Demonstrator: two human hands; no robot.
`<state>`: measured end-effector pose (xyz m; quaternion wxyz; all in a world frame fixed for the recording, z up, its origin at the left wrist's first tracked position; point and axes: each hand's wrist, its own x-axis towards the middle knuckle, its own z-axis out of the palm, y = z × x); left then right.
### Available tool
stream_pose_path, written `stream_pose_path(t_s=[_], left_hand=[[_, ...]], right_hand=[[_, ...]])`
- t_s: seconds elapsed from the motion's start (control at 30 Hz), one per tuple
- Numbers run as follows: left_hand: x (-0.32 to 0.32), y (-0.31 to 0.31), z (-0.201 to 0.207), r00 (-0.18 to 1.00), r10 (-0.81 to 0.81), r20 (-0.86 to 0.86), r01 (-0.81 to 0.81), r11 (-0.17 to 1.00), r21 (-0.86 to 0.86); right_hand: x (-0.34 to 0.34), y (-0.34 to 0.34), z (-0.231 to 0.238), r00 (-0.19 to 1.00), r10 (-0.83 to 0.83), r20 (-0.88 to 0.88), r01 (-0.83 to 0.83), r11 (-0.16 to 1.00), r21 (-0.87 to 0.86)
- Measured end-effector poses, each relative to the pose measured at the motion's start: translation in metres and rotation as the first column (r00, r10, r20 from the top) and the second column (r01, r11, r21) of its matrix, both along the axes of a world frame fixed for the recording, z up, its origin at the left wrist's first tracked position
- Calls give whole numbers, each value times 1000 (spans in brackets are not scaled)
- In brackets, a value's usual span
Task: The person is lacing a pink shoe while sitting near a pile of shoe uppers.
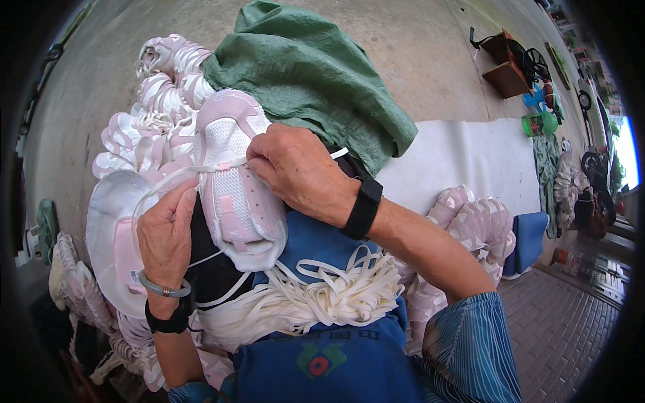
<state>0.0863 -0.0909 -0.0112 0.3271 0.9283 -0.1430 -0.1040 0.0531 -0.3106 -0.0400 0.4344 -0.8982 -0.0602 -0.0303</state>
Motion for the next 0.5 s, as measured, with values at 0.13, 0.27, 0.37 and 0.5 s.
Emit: stream_pose_path(t_s=[0.13, 0.27, 0.37, 0.5], left_hand=[[1, 2, -5, 995, -37, 89, 44, 995, -84], [7, 3, -11, 991, -50, 127, 58, 996, -63], [11, 3, -16, 1000, -24, 15, 26, 988, -150], [17, -5, -18, 983, 70, -169, -99, 980, -171]], right_hand=[[2, 2, 0, 1000, -29, -7, 29, 1000, -5], [4, 6, 3, 1000, 5, -27, -8, 995, -98], [4, 10, 7, 1000, 11, -24, -16, 976, -216], [7, 15, 11, 999, 40, -4, -38, 930, -365]])
